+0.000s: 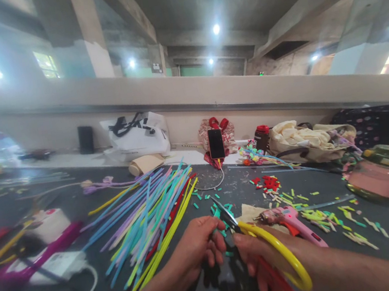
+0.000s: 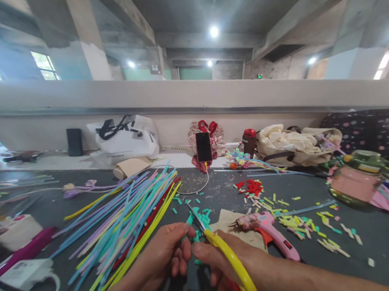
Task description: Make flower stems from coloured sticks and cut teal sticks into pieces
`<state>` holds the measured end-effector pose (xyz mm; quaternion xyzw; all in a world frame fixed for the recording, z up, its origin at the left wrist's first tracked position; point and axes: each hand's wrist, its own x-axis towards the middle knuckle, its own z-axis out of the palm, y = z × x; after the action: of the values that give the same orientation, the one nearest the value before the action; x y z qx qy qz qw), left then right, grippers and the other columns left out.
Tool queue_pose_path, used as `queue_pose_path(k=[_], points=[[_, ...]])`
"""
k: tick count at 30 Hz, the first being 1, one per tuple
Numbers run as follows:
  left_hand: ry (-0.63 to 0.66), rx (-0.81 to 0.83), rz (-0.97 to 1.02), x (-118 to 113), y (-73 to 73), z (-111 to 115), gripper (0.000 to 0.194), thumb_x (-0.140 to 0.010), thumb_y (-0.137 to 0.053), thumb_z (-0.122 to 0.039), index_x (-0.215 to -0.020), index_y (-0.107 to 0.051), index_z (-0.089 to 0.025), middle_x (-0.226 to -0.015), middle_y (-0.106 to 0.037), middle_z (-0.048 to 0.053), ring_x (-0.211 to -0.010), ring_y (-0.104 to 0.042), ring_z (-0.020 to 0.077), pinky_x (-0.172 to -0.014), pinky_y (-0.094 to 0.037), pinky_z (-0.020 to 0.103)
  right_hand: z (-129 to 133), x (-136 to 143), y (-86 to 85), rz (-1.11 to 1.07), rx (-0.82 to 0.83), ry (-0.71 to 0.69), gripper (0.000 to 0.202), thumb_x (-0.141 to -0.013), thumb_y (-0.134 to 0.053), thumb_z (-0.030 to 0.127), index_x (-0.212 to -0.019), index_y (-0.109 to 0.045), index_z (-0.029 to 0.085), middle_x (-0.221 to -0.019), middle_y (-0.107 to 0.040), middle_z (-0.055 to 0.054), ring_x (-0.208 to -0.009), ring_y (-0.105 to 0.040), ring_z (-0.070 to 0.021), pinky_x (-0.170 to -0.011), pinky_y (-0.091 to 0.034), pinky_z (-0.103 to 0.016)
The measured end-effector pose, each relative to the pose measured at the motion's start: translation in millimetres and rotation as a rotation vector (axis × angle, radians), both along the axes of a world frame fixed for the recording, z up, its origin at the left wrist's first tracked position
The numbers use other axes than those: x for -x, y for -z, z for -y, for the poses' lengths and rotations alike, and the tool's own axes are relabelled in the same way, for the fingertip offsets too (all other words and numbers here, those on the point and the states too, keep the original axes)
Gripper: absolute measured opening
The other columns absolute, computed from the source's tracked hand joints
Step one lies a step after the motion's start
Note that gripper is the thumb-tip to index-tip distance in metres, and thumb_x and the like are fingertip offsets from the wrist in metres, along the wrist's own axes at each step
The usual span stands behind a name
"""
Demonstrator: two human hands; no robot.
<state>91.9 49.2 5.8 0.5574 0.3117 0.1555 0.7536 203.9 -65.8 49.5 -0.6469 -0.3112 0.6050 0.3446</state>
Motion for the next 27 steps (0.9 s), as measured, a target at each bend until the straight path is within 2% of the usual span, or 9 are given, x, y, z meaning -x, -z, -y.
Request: queue_pose_path(k=[8, 16, 27], points=[[-0.007, 0.009, -0.003, 0.5, -0.9, -1.8, 0.017, -0.068, -0.042, -0.03, -0.071, -0.049, -0.015, -0.038, -0.051, -0.005, -0.026, -0.045, 0.007, -0.026, -0.021, 0.013, 0.0, 1.3, -1.4, 0.035, 0.024, 0.014, 0.034, -0.075, -0.044, 0.05, -0.084, -0.044, 0.018, -0.049, -0.05, 0.006, -0.03, -0.048, -0.0068, -0.024, -0.038, -0.013], [0.0, 0.008, -0.008, -0.9, 1.4, -2.6, 0.021, -0.068, -0.045, -0.036, -0.072, -0.049, -0.015, -0.038, -0.05, -0.006, -0.025, -0.044, 0.0074, -0.026, -0.021, 0.014, 3.5, 4.5, -8.7, 0.025, -0.009, 0.018, 0.032, -0.079, -0.039, 0.049, -0.086, -0.043, 0.018, -0.047, -0.047, 0.007, -0.029, -0.046, -0.0051, -0.024, -0.035, -0.011], [-0.021, 0.022, -0.037, 1.1, -2.8, -1.6, 0.022, -0.072, -0.042, -0.034, -0.073, -0.05, -0.014, -0.038, -0.049, -0.006, -0.026, -0.045, 0.0066, -0.026, -0.022, 0.013, 0.6, 3.4, -3.1, 0.031, 0.009, 0.023, 0.036, -0.077, -0.041, 0.052, -0.09, -0.043, 0.019, -0.049, -0.047, 0.007, -0.029, -0.046, -0.0064, -0.022, -0.035, -0.013]])
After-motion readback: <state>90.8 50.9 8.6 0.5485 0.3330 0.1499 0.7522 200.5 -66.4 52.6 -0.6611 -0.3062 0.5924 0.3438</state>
